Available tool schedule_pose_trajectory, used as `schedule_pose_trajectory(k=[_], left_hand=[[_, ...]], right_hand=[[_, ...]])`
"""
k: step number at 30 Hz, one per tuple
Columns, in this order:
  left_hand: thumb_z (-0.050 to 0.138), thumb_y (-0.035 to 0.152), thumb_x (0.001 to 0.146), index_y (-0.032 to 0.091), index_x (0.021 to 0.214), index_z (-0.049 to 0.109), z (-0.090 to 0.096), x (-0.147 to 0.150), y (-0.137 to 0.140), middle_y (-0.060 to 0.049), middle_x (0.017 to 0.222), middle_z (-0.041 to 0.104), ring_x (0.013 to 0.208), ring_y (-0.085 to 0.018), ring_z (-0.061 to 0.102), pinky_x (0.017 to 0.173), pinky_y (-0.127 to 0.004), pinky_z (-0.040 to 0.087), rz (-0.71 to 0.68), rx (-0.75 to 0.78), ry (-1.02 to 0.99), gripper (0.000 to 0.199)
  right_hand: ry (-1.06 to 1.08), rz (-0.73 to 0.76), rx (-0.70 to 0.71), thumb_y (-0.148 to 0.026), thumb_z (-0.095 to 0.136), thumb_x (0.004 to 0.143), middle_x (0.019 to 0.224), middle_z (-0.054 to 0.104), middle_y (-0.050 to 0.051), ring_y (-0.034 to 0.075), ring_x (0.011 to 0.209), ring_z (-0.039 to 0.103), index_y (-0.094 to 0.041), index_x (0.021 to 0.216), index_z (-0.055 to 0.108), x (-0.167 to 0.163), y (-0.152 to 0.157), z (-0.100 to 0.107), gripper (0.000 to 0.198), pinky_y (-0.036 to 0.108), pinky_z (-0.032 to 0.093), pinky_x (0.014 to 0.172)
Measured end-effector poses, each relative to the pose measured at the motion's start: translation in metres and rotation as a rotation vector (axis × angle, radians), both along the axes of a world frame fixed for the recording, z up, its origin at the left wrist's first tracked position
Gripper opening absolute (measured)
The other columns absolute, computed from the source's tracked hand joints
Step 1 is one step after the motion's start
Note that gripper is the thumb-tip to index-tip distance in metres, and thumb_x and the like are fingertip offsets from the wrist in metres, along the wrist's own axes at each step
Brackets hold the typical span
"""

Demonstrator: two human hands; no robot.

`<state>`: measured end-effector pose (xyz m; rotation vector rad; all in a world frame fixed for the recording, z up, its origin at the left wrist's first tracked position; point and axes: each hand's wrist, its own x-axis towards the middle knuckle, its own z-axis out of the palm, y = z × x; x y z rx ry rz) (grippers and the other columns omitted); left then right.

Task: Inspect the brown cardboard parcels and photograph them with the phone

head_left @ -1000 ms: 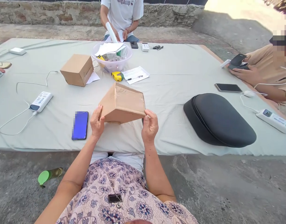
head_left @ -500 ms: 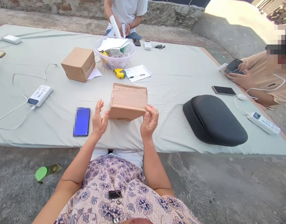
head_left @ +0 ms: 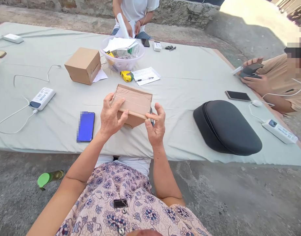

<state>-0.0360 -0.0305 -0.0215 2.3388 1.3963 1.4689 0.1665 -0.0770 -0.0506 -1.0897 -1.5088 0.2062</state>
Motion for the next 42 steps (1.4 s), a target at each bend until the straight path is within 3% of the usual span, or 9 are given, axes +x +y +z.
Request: schedule_pose_trajectory(k=[3,7,11,16,21,26,28,35,42], left_hand=[[0.055,0.042,0.095,0.018,0.127,0.064,0.003,-0.004,0.004,-0.017,0.145,0.041,0.139,-0.029,0.048,0.119,-0.047,0.043,-0.023,-0.018,-0.004,0.041],[0.056,0.039,0.093,0.019,0.126,0.064,0.004,-0.004,0.004,-0.015,0.144,0.042,0.138,-0.029,0.048,0.12,-0.048,0.042,-0.026,-0.024,-0.018,0.039],[0.055,0.038,0.093,0.02,0.125,0.064,0.002,-0.006,0.003,-0.015,0.144,0.041,0.141,-0.03,0.046,0.121,-0.049,0.041,-0.072,-0.037,-0.057,0.038],[0.051,0.041,0.096,0.024,0.129,0.065,0.0,-0.009,0.003,-0.014,0.149,0.038,0.145,-0.031,0.042,0.123,-0.052,0.038,-0.091,-0.125,-0.057,0.04],[0.046,0.05,0.101,0.03,0.139,0.061,-0.001,-0.007,0.004,-0.012,0.157,0.033,0.148,-0.031,0.039,0.119,-0.051,0.041,0.016,-0.193,-0.1,0.045],[0.044,0.057,0.101,0.026,0.132,0.067,0.009,-0.005,-0.005,-0.012,0.129,0.058,0.105,-0.018,0.065,0.088,-0.031,0.06,0.101,-0.229,-0.206,0.05],[0.039,0.058,0.102,0.023,0.128,0.069,0.013,-0.004,-0.012,-0.011,0.123,0.065,0.104,-0.017,0.067,0.08,-0.026,0.06,0.04,-0.248,-0.237,0.052],[0.048,0.066,0.096,0.024,0.131,0.067,0.018,-0.009,-0.023,-0.015,0.155,0.051,0.148,-0.029,0.046,0.116,-0.048,0.047,-0.214,-0.308,-0.127,0.057],[0.042,0.044,0.104,0.026,0.128,0.07,0.022,-0.006,-0.023,-0.013,0.156,0.048,0.146,-0.029,0.048,0.117,-0.049,0.046,-0.056,-0.249,0.039,0.041]], right_hand=[[-0.024,0.16,-0.083,-0.056,0.062,0.092,0.17,0.026,0.005,0.032,0.158,0.028,-0.031,0.124,0.062,0.021,0.016,0.006,0.04,0.059,0.038,0.121],[0.03,0.365,-0.253,-0.075,0.07,0.076,0.173,0.022,0.007,0.03,0.159,0.027,-0.038,0.159,0.02,0.037,0.041,0.009,0.104,0.055,0.038,0.123],[0.048,0.48,-0.338,-0.084,0.071,0.066,0.17,0.027,0.009,0.03,0.157,0.031,-0.035,0.159,0.024,0.037,0.047,0.005,0.115,0.051,0.04,0.122],[0.027,0.268,-0.284,-0.086,0.071,0.062,0.159,0.039,0.012,0.032,0.151,0.037,-0.032,0.145,0.043,0.022,0.026,0.0,0.103,0.05,0.048,0.112],[-0.039,-0.004,-0.126,-0.072,0.069,0.08,0.131,0.058,0.011,0.029,0.133,0.052,-0.028,0.125,0.059,0.006,0.008,0.006,0.064,0.048,0.051,0.105],[-0.066,-0.115,0.009,-0.057,0.066,0.091,0.105,0.066,0.006,0.022,0.103,0.062,-0.027,0.11,0.07,-0.004,-0.002,0.017,0.036,0.039,0.056,0.092],[-0.081,-0.135,0.012,-0.054,0.061,0.096,0.1,0.067,0.006,0.02,0.096,0.063,-0.027,0.11,0.072,-0.007,-0.007,0.019,0.033,0.036,0.057,0.087],[-0.088,-0.107,-0.02,-0.041,0.05,0.103,0.088,0.068,0.004,0.017,0.084,0.064,-0.03,0.114,0.076,-0.011,-0.024,0.021,0.03,0.032,0.058,0.076],[-0.09,-0.085,0.06,-0.025,0.058,0.101,0.092,0.067,0.003,0.015,0.087,0.066,-0.032,0.119,0.073,-0.028,-0.027,0.023,0.025,0.029,0.058,0.078]])
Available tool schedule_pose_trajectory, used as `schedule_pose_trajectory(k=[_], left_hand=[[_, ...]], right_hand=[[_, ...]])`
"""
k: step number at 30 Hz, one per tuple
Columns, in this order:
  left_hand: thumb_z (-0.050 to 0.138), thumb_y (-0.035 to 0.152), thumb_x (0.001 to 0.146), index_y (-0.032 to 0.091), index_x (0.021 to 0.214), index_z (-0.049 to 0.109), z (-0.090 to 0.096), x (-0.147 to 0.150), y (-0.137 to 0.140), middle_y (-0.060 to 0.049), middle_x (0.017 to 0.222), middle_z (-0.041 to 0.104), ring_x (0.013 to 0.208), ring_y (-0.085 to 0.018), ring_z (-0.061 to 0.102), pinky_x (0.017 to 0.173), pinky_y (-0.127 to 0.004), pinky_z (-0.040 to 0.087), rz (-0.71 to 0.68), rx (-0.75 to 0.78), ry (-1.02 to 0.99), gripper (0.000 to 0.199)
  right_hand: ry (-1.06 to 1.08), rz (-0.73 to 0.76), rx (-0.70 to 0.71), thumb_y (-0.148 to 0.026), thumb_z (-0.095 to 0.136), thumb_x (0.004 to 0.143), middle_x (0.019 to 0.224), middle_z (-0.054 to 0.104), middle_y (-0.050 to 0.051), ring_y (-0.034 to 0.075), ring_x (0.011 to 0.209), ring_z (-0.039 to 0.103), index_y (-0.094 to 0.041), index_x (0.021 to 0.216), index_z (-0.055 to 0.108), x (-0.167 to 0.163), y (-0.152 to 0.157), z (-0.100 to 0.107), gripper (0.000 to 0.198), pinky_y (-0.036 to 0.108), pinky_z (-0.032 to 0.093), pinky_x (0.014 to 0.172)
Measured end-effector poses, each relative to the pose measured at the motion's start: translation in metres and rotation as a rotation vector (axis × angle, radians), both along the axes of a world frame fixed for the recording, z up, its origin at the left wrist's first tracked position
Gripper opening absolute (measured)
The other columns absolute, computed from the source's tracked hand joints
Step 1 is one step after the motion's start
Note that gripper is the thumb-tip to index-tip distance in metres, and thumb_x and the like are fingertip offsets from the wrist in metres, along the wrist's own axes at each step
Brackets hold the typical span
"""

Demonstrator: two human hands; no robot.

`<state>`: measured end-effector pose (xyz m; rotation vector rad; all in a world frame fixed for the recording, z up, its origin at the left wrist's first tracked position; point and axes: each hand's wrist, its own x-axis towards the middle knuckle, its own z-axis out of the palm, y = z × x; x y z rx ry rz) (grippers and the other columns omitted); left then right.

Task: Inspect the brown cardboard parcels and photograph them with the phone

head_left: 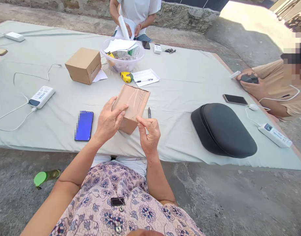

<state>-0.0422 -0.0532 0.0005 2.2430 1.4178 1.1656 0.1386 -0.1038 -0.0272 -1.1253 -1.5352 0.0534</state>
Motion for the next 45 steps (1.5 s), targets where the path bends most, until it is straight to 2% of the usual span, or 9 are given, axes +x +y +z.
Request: schedule_pose_trajectory(k=[8,14,20,24,29,33,36,41,45], left_hand=[[0.056,0.074,0.087,0.02,0.127,0.062,-0.002,0.024,-0.017,-0.024,0.158,0.042,0.151,-0.044,0.034,0.118,-0.062,0.033,0.157,0.087,0.121,0.068],[0.067,0.088,0.062,0.02,0.118,0.062,-0.009,0.027,-0.013,-0.025,0.151,0.048,0.15,-0.048,0.033,0.121,-0.064,0.025,0.242,0.135,0.084,0.088],[0.068,0.082,0.07,0.021,0.12,0.061,-0.011,0.013,-0.015,-0.024,0.151,0.049,0.144,-0.045,0.042,0.116,-0.061,0.034,0.277,0.124,0.054,0.08],[0.069,0.078,0.073,0.02,0.124,0.06,-0.015,0.0,-0.017,-0.024,0.153,0.047,0.137,-0.042,0.047,0.11,-0.057,0.042,0.269,0.121,0.023,0.078],[0.065,0.071,0.081,0.024,0.128,0.056,-0.021,-0.022,-0.015,-0.019,0.151,0.049,0.141,-0.039,0.045,0.114,-0.056,0.039,0.252,0.091,-0.074,0.068],[0.051,0.07,0.089,0.024,0.135,0.047,-0.041,-0.035,-0.007,-0.016,0.151,0.048,0.148,-0.033,0.041,0.116,-0.049,0.04,0.145,-0.055,-0.286,0.065],[0.039,0.066,0.095,0.021,0.138,0.043,-0.065,-0.038,-0.004,-0.016,0.144,0.054,0.134,-0.027,0.055,0.108,-0.041,0.048,0.039,-0.237,-0.459,0.063],[0.032,0.065,0.096,0.017,0.119,0.058,-0.089,-0.033,-0.01,-0.014,0.118,0.068,0.115,-0.027,0.063,0.097,-0.04,0.051,0.091,-0.464,-0.383,0.059],[0.034,0.066,0.094,0.016,0.125,0.054,-0.088,-0.03,-0.012,-0.015,0.124,0.066,0.112,-0.028,0.064,0.092,-0.04,0.052,0.096,-0.488,-0.372,0.062]], right_hand=[[0.041,0.009,-0.123,-0.036,0.057,0.101,0.095,0.068,0.004,0.017,0.089,0.067,-0.03,0.119,0.071,0.001,0.002,-0.005,0.024,0.033,0.06,0.082],[0.24,0.163,-0.257,-0.06,0.057,0.095,0.09,0.064,0.003,0.017,0.081,0.065,-0.026,0.136,0.059,0.007,0.018,-0.043,0.054,0.032,0.06,0.074],[0.186,0.127,-0.458,-0.07,0.062,0.086,0.107,0.07,0.01,0.022,0.092,0.068,-0.023,0.132,0.062,0.015,0.016,-0.089,0.066,0.037,0.061,0.077],[0.111,0.078,-0.547,-0.072,0.06,0.086,0.127,0.069,0.018,0.028,0.109,0.068,-0.019,0.136,0.06,0.017,0.008,-0.103,0.073,0.046,0.059,0.092],[0.186,0.135,-0.607,-0.068,0.058,0.09,0.11,0.077,0.013,0.024,0.096,0.072,-0.018,0.145,0.05,0.01,0.004,-0.104,0.075,0.042,0.06,0.087],[0.201,-0.033,-0.454,-0.066,0.062,0.088,0.114,0.073,0.012,0.02,0.088,0.067,-0.021,0.136,0.06,0.017,-0.001,-0.087,0.065,0.036,0.06,0.077],[0.165,-0.145,-0.35,-0.062,0.068,0.086,0.105,0.069,0.008,0.019,0.086,0.062,-0.023,0.128,0.067,0.03,-0.004,-0.07,0.057,0.035,0.059,0.077],[0.171,-0.144,-0.335,-0.062,0.068,0.087,0.096,0.062,0.005,0.018,0.086,0.059,-0.024,0.117,0.074,0.043,0.0,-0.065,0.049,0.033,0.059,0.074],[0.247,-0.114,-0.363,-0.063,0.063,0.09,0.102,0.063,0.008,0.019,0.094,0.061,-0.022,0.118,0.073,0.043,0.005,-0.076,0.05,0.033,0.06,0.075]])
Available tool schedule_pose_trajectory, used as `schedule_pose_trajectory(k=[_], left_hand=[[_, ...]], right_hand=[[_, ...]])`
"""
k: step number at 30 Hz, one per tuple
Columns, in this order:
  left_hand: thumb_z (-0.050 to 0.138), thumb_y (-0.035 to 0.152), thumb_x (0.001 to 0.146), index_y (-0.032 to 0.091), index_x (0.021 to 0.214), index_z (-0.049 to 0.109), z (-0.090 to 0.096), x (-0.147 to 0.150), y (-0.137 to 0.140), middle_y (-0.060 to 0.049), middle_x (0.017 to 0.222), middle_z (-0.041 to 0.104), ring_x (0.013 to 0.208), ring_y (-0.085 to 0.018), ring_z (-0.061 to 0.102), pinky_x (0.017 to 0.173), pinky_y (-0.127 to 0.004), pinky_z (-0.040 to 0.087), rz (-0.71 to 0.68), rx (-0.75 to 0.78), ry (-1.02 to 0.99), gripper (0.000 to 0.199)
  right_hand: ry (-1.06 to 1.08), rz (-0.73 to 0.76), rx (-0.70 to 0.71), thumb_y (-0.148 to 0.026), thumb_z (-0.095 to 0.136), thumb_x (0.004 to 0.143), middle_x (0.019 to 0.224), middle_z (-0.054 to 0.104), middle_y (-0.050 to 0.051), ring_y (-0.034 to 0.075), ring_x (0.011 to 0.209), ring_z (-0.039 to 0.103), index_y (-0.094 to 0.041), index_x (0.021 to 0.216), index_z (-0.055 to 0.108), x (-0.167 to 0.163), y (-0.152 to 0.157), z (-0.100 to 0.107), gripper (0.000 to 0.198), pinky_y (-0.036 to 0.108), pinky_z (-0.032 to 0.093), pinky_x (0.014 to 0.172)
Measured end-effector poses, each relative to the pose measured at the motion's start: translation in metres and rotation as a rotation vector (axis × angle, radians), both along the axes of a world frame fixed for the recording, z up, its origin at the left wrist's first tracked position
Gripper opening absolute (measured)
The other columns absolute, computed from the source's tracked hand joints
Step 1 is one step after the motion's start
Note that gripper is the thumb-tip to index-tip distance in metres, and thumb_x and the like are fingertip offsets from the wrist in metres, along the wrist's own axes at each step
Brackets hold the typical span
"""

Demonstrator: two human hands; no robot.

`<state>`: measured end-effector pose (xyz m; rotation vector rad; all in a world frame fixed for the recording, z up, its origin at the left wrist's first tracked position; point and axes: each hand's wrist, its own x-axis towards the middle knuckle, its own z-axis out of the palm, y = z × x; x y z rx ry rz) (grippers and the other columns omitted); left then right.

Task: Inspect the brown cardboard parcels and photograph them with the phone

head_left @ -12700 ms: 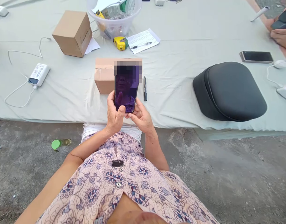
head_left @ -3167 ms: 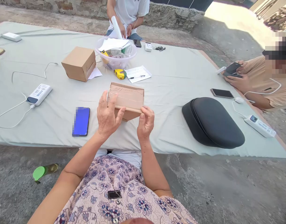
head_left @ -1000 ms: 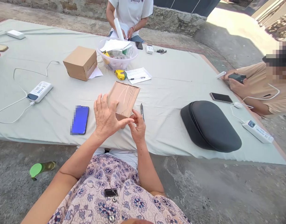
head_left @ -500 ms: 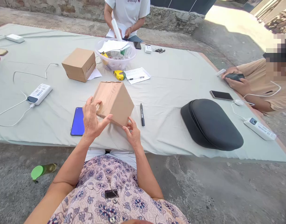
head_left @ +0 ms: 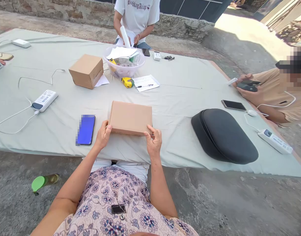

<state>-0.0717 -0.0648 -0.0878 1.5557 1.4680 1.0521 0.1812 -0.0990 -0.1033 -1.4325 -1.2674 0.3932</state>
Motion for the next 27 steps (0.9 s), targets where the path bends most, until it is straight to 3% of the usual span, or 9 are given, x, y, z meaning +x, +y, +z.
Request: schedule_pose_trajectory(k=[6,9,12,14,16,18,20,23,27], left_hand=[[0.037,0.064,0.094,0.014,0.13,0.051,-0.006,-0.004,-0.002,-0.018,0.134,0.062,0.124,-0.028,0.062,0.103,-0.04,0.052,-0.052,0.031,-0.089,0.063],[0.042,0.064,0.093,0.014,0.14,0.045,-0.018,-0.012,-0.012,-0.021,0.146,0.055,0.139,-0.031,0.053,0.116,-0.046,0.045,-0.121,0.051,-0.167,0.069],[0.05,0.061,0.094,0.019,0.155,0.029,-0.028,-0.025,-0.026,-0.021,0.162,0.038,0.154,-0.032,0.036,0.125,-0.052,0.034,-0.248,0.026,-0.246,0.077],[0.054,0.055,0.095,0.026,0.162,0.009,-0.027,-0.036,-0.033,-0.019,0.168,0.029,0.157,-0.03,0.03,0.126,-0.054,0.032,-0.334,-0.018,-0.275,0.086],[0.057,0.048,0.096,0.032,0.162,-0.011,-0.02,-0.047,-0.036,-0.017,0.169,0.029,0.156,-0.028,0.033,0.124,-0.053,0.035,-0.395,-0.051,-0.252,0.096],[0.06,0.042,0.094,0.032,0.16,-0.021,-0.009,-0.056,-0.034,-0.017,0.166,0.034,0.152,-0.028,0.041,0.123,-0.053,0.037,-0.435,-0.058,-0.149,0.105],[0.063,0.036,0.091,0.029,0.161,-0.02,0.004,-0.063,-0.029,-0.017,0.162,0.042,0.146,-0.029,0.049,0.121,-0.054,0.039,-0.444,-0.064,0.032,0.11],[0.064,0.031,0.086,0.025,0.164,-0.009,0.016,-0.067,-0.019,-0.016,0.154,0.053,0.141,-0.032,0.055,0.118,-0.054,0.043,-0.427,-0.095,0.282,0.108],[0.062,0.03,0.085,0.026,0.165,0.004,0.018,-0.059,-0.008,-0.015,0.155,0.053,0.134,-0.031,0.061,0.114,-0.05,0.049,-0.398,-0.052,0.292,0.099]], right_hand=[[-0.016,0.065,-0.01,-0.054,0.061,0.092,0.106,0.064,0.008,0.02,0.099,0.061,-0.023,0.116,0.071,0.005,-0.008,-0.003,0.04,0.034,0.06,0.077],[-0.005,0.095,-0.035,-0.046,0.065,0.09,0.106,0.064,0.007,0.019,0.097,0.063,-0.024,0.124,0.065,0.01,-0.022,-0.003,0.041,0.032,0.06,0.077],[0.017,0.121,-0.095,-0.04,0.067,0.088,0.097,0.065,0.003,0.018,0.09,0.065,-0.025,0.152,0.039,0.015,-0.038,-0.001,0.072,0.033,0.062,0.076],[0.003,0.158,-0.156,-0.039,0.067,0.087,0.092,0.067,0.001,0.018,0.088,0.068,-0.025,0.162,0.017,0.019,-0.046,0.003,0.091,0.035,0.063,0.078],[-0.044,0.193,-0.229,-0.04,0.069,0.086,0.091,0.071,0.0,0.019,0.084,0.07,-0.025,0.164,0.004,0.022,-0.049,0.01,0.103,0.037,0.064,0.08],[-0.101,0.221,-0.283,-0.043,0.072,0.084,0.09,0.074,0.0,0.02,0.08,0.073,-0.024,0.165,0.0,0.024,-0.048,0.016,0.109,0.037,0.065,0.076],[-0.155,0.249,-0.309,-0.046,0.074,0.083,0.087,0.075,0.0,0.021,0.075,0.074,-0.024,0.165,0.003,0.024,-0.044,0.022,0.11,0.037,0.065,0.072],[-0.174,0.275,-0.289,-0.049,0.069,0.087,0.09,0.078,0.001,0.021,0.074,0.075,-0.027,0.163,0.019,0.022,-0.037,0.027,0.094,0.037,0.064,0.072],[-0.113,0.155,-0.145,-0.052,0.069,0.087,0.119,0.075,0.008,0.022,0.093,0.076,-0.029,0.143,0.048,0.018,-0.028,0.032,0.065,0.038,0.064,0.081]])
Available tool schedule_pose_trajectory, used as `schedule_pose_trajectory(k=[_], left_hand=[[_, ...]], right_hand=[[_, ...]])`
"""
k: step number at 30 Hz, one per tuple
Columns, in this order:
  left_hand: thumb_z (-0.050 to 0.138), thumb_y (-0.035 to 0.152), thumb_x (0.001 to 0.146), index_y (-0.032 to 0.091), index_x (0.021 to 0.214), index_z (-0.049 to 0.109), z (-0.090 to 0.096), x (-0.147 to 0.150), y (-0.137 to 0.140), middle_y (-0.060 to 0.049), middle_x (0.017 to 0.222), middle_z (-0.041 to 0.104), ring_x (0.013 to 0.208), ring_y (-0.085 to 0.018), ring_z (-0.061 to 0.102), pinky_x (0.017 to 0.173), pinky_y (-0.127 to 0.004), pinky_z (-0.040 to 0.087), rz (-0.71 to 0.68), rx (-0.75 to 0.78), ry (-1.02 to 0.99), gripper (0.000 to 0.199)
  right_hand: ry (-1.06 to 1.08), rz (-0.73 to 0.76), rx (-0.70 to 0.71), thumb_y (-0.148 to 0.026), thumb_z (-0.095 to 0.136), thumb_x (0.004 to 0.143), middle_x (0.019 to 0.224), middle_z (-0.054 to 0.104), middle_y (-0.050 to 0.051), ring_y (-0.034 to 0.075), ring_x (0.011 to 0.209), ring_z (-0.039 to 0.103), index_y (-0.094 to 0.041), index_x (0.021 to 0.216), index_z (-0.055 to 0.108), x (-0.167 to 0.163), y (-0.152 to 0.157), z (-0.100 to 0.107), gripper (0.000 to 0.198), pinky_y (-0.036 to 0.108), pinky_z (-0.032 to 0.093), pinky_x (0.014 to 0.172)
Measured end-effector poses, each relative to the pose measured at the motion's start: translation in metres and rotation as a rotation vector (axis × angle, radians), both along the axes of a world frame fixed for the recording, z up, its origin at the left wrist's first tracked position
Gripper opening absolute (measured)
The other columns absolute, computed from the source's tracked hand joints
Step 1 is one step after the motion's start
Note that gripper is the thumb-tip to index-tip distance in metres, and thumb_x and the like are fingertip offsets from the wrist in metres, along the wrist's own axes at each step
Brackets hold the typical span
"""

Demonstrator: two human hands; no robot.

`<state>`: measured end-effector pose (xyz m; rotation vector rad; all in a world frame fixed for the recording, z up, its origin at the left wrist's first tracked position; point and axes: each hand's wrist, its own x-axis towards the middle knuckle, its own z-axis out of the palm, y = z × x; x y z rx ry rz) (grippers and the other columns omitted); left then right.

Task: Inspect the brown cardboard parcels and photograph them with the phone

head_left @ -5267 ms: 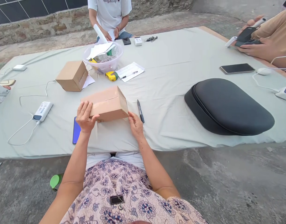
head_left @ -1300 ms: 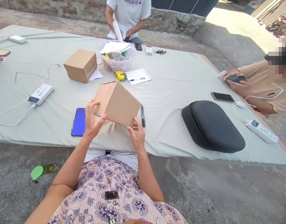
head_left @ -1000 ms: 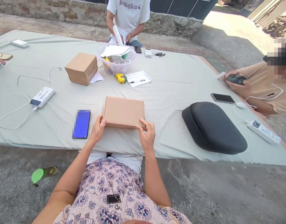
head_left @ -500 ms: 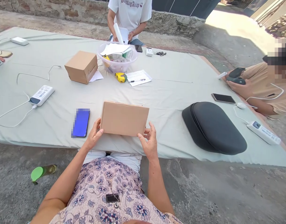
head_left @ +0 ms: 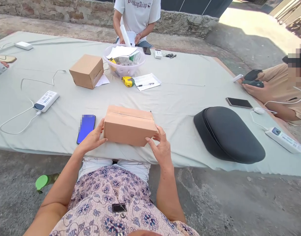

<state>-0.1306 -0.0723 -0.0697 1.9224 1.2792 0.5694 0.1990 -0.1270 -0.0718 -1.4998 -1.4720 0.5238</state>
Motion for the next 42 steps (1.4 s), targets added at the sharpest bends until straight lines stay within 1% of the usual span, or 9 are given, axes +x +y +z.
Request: schedule_pose_trajectory(k=[5,10,14,17,22,24,30,35,42], left_hand=[[0.06,0.037,0.087,0.028,0.159,0.023,0.002,0.02,0.009,-0.015,0.152,0.054,0.133,-0.028,0.061,0.105,-0.046,0.055,0.113,0.015,-0.233,0.082],[0.061,0.062,0.085,0.024,0.132,0.042,0.026,0.041,0.016,-0.016,0.141,0.06,0.127,-0.028,0.062,0.085,-0.034,0.058,0.246,-0.006,-0.472,0.064],[0.066,0.067,0.078,0.022,0.106,0.044,0.043,0.061,0.016,-0.01,0.113,0.066,0.098,-0.025,0.068,0.077,-0.034,0.053,0.509,0.022,-0.26,0.058],[0.074,0.057,0.076,0.021,0.116,0.044,0.042,0.074,0.011,-0.01,0.115,0.064,0.1,-0.026,0.067,0.081,-0.037,0.054,0.612,0.048,-0.174,0.062],[0.061,0.057,0.092,0.019,0.141,0.041,0.024,0.087,0.001,-0.019,0.138,0.056,0.131,-0.031,0.055,0.107,-0.048,0.05,0.549,0.419,-0.141,0.065],[0.055,0.063,0.093,0.017,0.142,0.044,0.019,0.092,-0.001,-0.022,0.14,0.052,0.134,-0.034,0.052,0.106,-0.05,0.051,0.544,0.491,-0.034,0.068],[0.067,0.081,0.072,0.014,0.147,0.046,0.018,0.103,-0.003,-0.025,0.139,0.049,0.13,-0.04,0.056,0.092,-0.05,0.059,0.601,0.448,0.115,0.102],[0.059,0.08,0.08,0.014,0.146,0.049,0.013,0.098,-0.003,-0.025,0.139,0.051,0.135,-0.039,0.053,0.099,-0.05,0.056,0.568,0.468,0.05,0.094],[0.044,0.066,0.097,0.018,0.148,0.05,0.0,0.085,-0.003,-0.02,0.143,0.052,0.136,-0.031,0.051,0.113,-0.047,0.047,0.501,0.542,-0.103,0.07]], right_hand=[[0.099,-0.098,0.073,-0.062,0.07,0.083,0.108,0.075,0.007,0.018,0.077,0.074,-0.025,0.117,0.056,-0.005,0.015,0.008,0.053,0.031,0.06,0.068],[0.038,-0.185,0.04,-0.079,0.055,0.082,0.095,0.073,0.005,0.019,0.072,0.072,-0.024,0.109,0.053,-0.014,0.025,0.017,0.061,0.028,0.054,0.062],[-0.124,-0.321,-0.035,-0.087,0.049,0.078,0.088,0.069,0.006,0.021,0.07,0.067,-0.023,0.098,0.052,-0.031,0.027,0.015,0.068,0.032,0.051,0.066],[-0.14,-0.366,-0.074,-0.082,0.052,0.081,0.098,0.071,0.01,0.023,0.077,0.068,-0.021,0.111,0.053,-0.043,0.025,0.013,0.067,0.035,0.053,0.071],[-0.176,-0.312,-0.013,-0.068,0.048,0.092,0.137,0.062,0.018,0.03,0.122,0.062,-0.021,0.142,0.044,-0.054,0.024,0.015,0.069,0.043,0.056,0.091],[-0.199,-0.314,-0.034,-0.071,0.053,0.088,0.141,0.058,0.019,0.033,0.128,0.059,-0.021,0.146,0.041,-0.057,0.024,0.018,0.077,0.046,0.056,0.094],[-0.232,-0.339,-0.141,-0.082,0.064,0.073,0.144,0.053,0.021,0.037,0.13,0.056,-0.021,0.151,0.034,-0.066,0.025,0.021,0.103,0.051,0.057,0.095],[-0.221,-0.301,-0.067,-0.082,0.057,0.079,0.14,0.056,0.022,0.037,0.125,0.059,-0.02,0.15,0.039,-0.057,0.024,0.015,0.096,0.051,0.057,0.092],[-0.05,-0.159,0.015,-0.063,0.044,0.097,0.138,0.062,0.016,0.026,0.116,0.065,-0.023,0.148,0.048,-0.034,0.017,0.006,0.065,0.04,0.059,0.092]])
